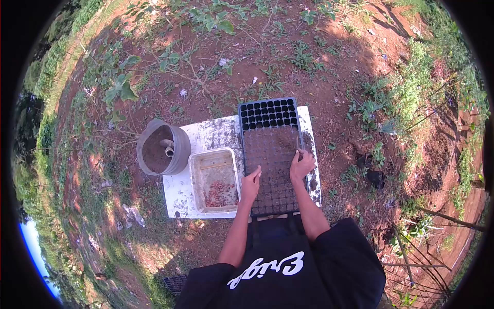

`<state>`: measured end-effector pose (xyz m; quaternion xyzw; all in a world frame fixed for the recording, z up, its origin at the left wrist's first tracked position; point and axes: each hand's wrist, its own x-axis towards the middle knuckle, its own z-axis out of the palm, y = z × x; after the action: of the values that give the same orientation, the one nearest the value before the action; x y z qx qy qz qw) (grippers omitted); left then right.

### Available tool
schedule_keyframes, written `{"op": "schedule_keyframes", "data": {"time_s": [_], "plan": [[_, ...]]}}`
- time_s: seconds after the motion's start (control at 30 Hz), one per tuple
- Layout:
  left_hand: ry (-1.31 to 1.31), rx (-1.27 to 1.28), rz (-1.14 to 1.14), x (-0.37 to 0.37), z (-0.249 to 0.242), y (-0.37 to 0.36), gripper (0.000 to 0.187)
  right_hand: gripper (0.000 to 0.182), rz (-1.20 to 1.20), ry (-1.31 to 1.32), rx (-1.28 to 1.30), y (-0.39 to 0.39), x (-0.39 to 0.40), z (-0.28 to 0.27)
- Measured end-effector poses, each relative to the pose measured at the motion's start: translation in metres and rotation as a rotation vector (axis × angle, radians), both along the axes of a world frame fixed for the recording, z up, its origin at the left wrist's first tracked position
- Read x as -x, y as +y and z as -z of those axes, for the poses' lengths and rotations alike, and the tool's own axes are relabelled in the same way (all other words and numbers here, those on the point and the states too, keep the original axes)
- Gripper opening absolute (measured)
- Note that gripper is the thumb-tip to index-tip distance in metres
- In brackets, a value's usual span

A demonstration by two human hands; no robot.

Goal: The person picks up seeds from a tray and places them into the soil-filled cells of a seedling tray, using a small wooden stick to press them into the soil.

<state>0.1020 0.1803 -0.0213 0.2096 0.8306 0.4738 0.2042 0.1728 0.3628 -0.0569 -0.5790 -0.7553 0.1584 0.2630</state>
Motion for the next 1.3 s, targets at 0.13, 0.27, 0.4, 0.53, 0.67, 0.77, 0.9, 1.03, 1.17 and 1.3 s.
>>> {"op": "schedule_keyframes", "data": {"time_s": [0.13,0.27,0.4,0.53,0.67,0.77,0.9,1.03,1.17,1.3], "plan": [[-0.517,-0.036,-0.185,-0.005,-0.022,-0.011,0.017,0.012,-0.236,0.06,-0.007,-0.03,-0.016,-0.002],[-0.189,0.342,0.055,0.003,-0.027,-0.012,0.029,0.013,-0.393,0.152,0.06,-0.04,-0.021,-0.012],[-0.025,0.551,0.183,0.009,-0.037,-0.004,0.047,0.013,-0.508,0.244,0.083,-0.048,-0.03,-0.017],[0.109,0.102,0.524,0.018,-0.016,-0.022,0.042,0.015,-0.465,0.386,0.395,-0.066,-0.036,-0.025],[0.289,-0.269,0.398,0.029,-0.016,-0.042,0.035,0.013,-0.416,0.404,0.406,-0.101,-0.035,-0.04],[-0.243,-0.292,0.129,0.049,-0.02,-0.08,0.025,0.016,-0.402,0.399,0.539,-0.124,-0.026,-0.047],[-0.175,-0.082,-0.065,0.075,-0.011,-0.136,0.024,0.018,-0.601,0.376,0.306,-0.152,-0.009,-0.032],[0.219,0.184,0.113,0.087,0.013,-0.178,0.031,0.021,-0.661,0.371,0.324,-0.179,0.029,-0.04],[0.312,0.178,0.204,0.082,0.027,-0.196,0.054,0.02,-0.859,0.394,0.318,-0.204,0.054,-0.045],[0.28,0.207,0.288,0.084,0.032,-0.208,0.066,0.023,-1.044,0.095,0.325,-0.213,0.067,-0.006]]}}
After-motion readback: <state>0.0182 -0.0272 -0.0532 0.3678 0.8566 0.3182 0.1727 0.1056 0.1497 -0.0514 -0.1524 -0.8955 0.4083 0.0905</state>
